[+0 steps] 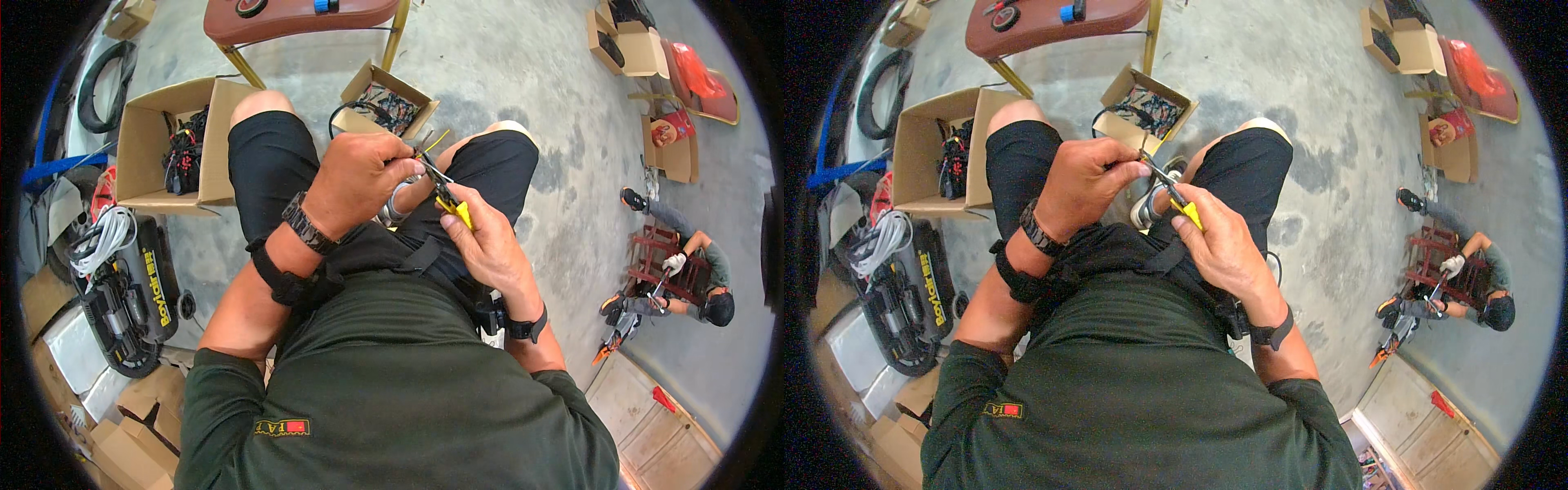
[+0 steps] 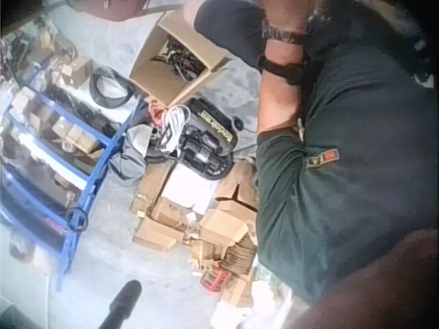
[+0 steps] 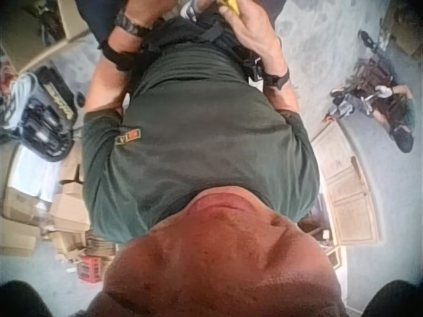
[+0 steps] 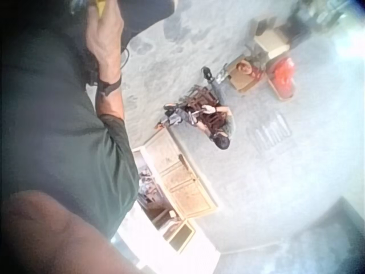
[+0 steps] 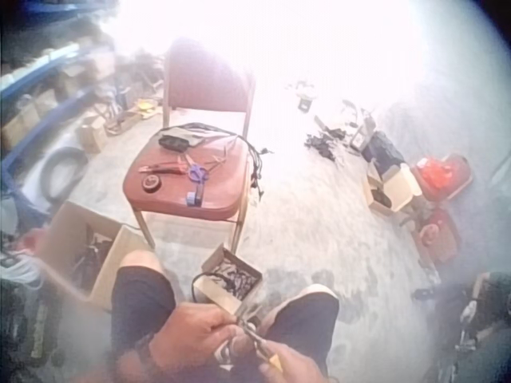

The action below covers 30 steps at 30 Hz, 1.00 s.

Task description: The recorder is stripping and connecting wires for an electrical component while sitting on the floor.

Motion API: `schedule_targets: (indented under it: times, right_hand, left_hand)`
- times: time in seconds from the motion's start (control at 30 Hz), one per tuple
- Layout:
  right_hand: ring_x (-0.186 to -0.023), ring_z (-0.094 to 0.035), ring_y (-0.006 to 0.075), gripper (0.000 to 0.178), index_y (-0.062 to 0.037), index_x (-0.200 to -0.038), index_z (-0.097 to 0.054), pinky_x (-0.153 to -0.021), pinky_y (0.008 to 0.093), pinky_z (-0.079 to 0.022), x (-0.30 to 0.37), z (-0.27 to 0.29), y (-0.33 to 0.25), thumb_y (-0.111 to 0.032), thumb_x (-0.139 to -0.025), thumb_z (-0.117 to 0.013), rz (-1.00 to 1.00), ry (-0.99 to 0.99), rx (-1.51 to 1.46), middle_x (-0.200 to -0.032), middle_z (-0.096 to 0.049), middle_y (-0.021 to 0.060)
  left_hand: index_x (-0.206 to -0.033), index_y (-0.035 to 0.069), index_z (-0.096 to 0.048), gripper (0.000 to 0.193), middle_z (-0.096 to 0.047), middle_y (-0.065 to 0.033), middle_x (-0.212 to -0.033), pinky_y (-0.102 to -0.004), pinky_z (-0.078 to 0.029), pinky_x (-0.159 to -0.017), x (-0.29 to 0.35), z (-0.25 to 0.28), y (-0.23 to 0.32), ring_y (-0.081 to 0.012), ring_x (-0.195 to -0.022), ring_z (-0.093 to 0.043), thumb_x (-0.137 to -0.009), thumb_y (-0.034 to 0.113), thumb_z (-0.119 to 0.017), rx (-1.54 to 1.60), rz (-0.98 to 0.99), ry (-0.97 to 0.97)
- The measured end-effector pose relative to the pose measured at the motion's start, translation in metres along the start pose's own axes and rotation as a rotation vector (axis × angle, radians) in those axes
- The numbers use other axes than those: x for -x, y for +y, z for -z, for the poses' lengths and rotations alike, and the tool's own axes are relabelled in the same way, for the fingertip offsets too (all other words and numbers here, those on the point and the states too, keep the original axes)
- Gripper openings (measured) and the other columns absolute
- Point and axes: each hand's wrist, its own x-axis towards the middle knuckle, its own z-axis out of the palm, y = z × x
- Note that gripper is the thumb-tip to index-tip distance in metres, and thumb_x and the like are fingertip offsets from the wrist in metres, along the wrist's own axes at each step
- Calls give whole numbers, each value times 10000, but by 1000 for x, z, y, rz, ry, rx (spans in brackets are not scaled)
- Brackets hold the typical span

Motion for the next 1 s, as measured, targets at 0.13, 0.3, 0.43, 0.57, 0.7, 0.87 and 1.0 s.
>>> schedule_targets:
  times: [0.13,0.3,0.43,0.57,0.7,0.87,1.0]
  right_hand:
    - [-1000,-633,352,330,-20,-1223,-520,-841,374,-502,1,1,-3,-62,-904,-593,-14,-14,12,-1058,-631,190]
    - [-964,-638,343,294,-29,-1195,-523,-815,377,-501,2,3,-9,-67,-911,-587,-52,-40,6,-1022,-628,183]
    - [-955,-640,339,288,-35,-1194,-522,-806,374,-501,3,3,-6,-70,-914,-583,-37,-33,15,-1020,-628,183]
    - [-910,-649,339,278,-37,-1186,-515,-780,372,-500,3,4,-7,-87,-920,-581,-67,-47,11,-975,-634,180]
    - [-880,-656,334,279,-44,-1192,-499,-757,361,-496,1,9,-7,-98,-928,-572,-104,-96,-38,-930,-641,182]
    - [-864,-654,316,283,-45,-1204,-484,-749,356,-491,3,6,-2,-104,-938,-557,-92,-100,-53,-931,-643,183]
    - [-849,-649,300,283,-44,-1204,-484,-750,360,-490,3,4,0,-116,-941,-557,-96,-91,-72,-921,-640,174]
  left_hand:
    - [-830,0,-699,163,-668,-149,-728,-317,-491,-583,0,0,0,-235,-632,-658,-791,150,-751,3,23,-23]
    - [-832,-6,-698,168,-672,-156,-717,-304,-493,-578,1,2,2,-207,-621,-661,-790,147,-754,15,52,-38]
    - [-834,-8,-699,169,-679,-154,-725,-298,-494,-579,1,2,1,-190,-626,-664,-789,145,-755,28,90,-58]
    - [-839,-14,-698,175,-682,-146,-724,-289,-497,-592,1,2,3,-165,-637,-661,-788,142,-757,33,116,-64]
    - [-864,-23,-687,181,-683,-142,-741,-276,-502,-622,1,2,3,-149,-666,-657,-790,128,-754,56,121,-66]
    - [-881,-22,-674,141,-695,-92,-776,-266,-505,-653,3,-2,-1,-121,-720,-643,-792,67,-737,196,199,-36]
    - [-860,-22,-670,93,-686,-49,-787,-246,-504,-680,6,-3,-9,-91,-760,-624,-789,11,-721,375,300,-33]
